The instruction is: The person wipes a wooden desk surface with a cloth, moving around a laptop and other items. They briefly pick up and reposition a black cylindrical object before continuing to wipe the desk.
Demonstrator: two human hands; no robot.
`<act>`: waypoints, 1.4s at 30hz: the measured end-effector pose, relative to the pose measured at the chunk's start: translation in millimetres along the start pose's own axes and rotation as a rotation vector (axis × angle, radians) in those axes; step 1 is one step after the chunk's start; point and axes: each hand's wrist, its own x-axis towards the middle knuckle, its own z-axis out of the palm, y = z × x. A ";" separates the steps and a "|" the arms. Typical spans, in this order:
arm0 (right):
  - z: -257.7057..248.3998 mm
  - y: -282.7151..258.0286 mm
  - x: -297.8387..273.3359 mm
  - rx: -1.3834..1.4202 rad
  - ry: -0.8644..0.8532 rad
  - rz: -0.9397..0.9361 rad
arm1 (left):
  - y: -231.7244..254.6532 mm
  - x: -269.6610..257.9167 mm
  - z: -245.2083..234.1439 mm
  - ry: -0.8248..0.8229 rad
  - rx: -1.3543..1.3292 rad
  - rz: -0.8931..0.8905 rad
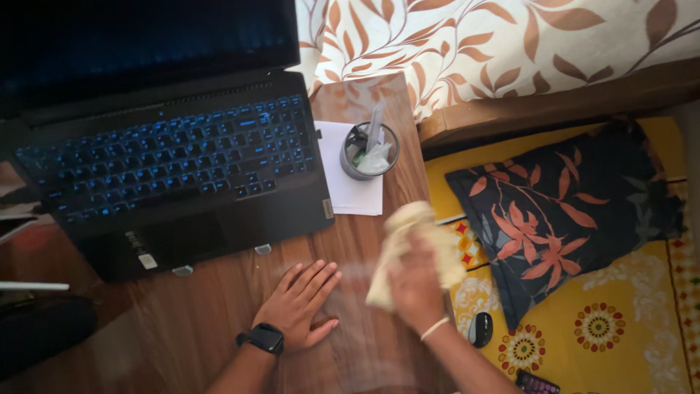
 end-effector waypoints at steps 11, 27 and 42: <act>-19.0 -89.3 -23.9 0.383 0.026 -0.026 | 1.9 2.6 -9.3 0.071 0.005 0.018; -108.4 -53.4 207.0 0.511 0.371 0.176 | -0.1 0.1 -2.3 0.063 0.002 0.012; -115.6 -63.4 311.8 0.448 0.307 0.068 | 1.7 -0.6 -3.0 0.054 -0.003 0.005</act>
